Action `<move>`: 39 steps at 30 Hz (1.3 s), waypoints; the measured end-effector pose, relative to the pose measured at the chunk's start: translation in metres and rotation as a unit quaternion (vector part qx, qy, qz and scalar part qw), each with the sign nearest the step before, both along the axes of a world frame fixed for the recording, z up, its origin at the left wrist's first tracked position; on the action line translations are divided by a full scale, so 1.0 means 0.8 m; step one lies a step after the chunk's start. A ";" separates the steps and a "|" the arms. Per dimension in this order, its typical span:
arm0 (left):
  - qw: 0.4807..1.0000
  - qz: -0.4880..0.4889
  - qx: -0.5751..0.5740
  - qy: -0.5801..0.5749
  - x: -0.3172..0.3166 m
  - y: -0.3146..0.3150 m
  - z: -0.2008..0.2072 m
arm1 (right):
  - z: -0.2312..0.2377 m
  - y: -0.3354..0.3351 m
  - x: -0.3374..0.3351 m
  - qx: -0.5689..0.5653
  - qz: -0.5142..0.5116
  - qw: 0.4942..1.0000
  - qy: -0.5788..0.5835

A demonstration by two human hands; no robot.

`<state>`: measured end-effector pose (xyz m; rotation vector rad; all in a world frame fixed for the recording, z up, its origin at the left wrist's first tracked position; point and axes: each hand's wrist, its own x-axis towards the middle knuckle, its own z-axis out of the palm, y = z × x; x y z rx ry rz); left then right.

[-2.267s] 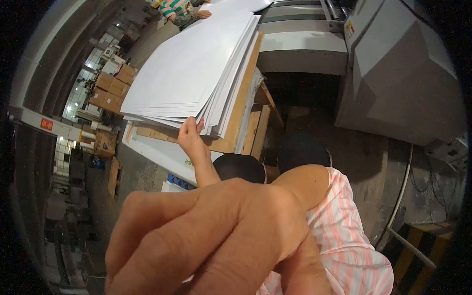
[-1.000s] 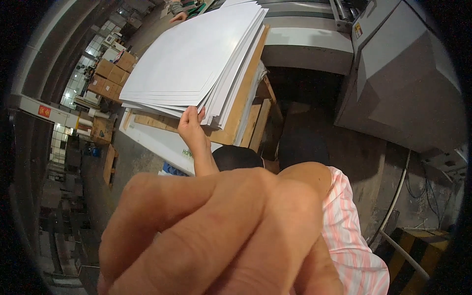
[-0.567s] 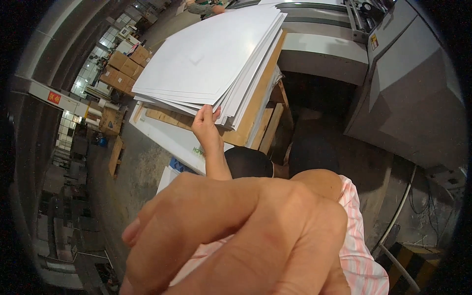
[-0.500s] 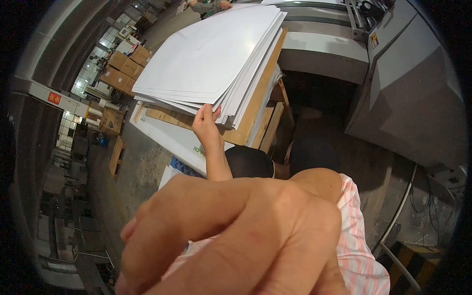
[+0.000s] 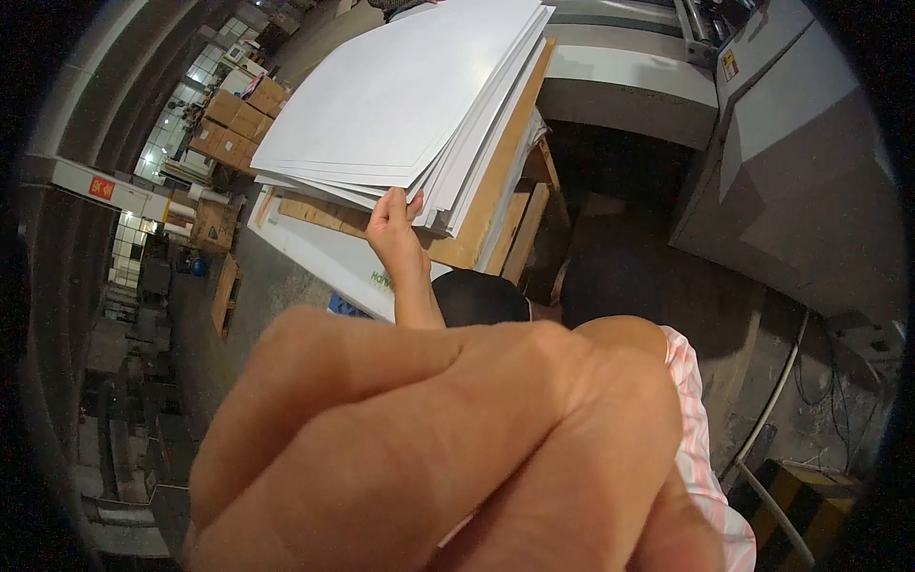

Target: Aligning and sorting large stacks of white paper sheets on a platform in a processing facility.

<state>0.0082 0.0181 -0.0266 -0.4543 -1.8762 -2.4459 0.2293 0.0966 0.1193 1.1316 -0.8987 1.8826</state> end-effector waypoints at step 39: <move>1.000 -0.012 0.015 0.003 -0.004 0.009 0.005 | -0.003 0.023 -0.002 0.032 -0.022 0.999 0.009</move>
